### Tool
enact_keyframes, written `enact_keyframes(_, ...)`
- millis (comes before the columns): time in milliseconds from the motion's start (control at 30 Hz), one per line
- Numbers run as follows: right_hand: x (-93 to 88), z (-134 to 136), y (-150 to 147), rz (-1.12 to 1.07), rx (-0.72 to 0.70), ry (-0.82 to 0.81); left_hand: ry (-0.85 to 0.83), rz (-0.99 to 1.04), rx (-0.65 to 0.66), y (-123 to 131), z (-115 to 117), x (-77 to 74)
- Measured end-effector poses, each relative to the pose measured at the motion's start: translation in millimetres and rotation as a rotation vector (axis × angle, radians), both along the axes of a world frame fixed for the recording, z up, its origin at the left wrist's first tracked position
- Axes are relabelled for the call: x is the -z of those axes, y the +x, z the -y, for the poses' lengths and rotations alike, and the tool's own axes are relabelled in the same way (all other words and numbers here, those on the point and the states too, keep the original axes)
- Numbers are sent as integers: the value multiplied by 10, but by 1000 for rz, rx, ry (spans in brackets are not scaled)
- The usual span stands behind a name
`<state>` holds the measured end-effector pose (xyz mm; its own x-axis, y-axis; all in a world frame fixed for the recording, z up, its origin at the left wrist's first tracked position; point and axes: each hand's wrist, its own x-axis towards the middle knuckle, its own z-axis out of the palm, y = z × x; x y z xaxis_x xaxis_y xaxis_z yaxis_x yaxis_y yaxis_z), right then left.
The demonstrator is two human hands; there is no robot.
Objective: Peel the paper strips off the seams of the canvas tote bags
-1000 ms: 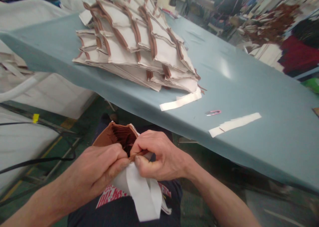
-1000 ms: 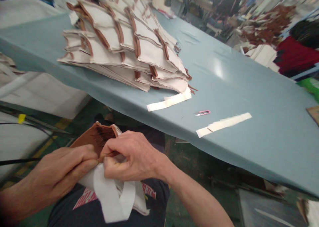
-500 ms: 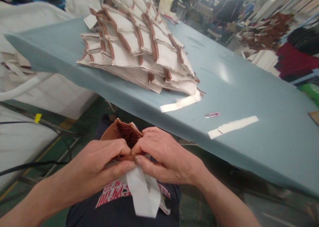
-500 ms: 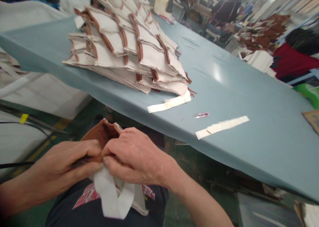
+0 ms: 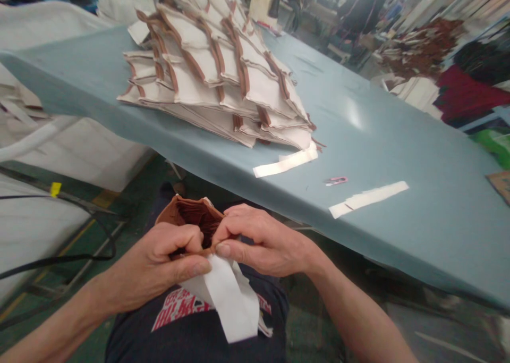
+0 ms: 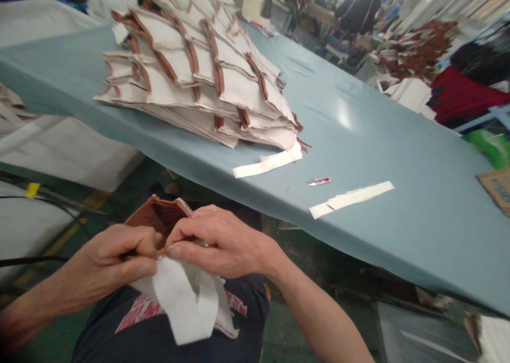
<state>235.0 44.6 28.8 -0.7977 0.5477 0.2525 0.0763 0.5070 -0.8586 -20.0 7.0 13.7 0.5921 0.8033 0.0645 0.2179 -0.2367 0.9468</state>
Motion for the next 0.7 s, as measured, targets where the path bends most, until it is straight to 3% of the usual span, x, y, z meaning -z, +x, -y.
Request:
enact_keyframes(133, -7, 7, -17, 42, 32, 87, 127, -66, 25, -24, -15, -50)
enact_keyframes(367, -46, 40, -5, 119, 77, 136, 369, -141, -83, 52, -21, -126)
enact_keyframes(500, -55, 75, 17, 173, 103, 148, 337, -83, -130, 128, 2, -45)
enact_keyframes(700, -53, 105, 18, 211, 161, 186, 107, 22, -133, 230, 3, 16)
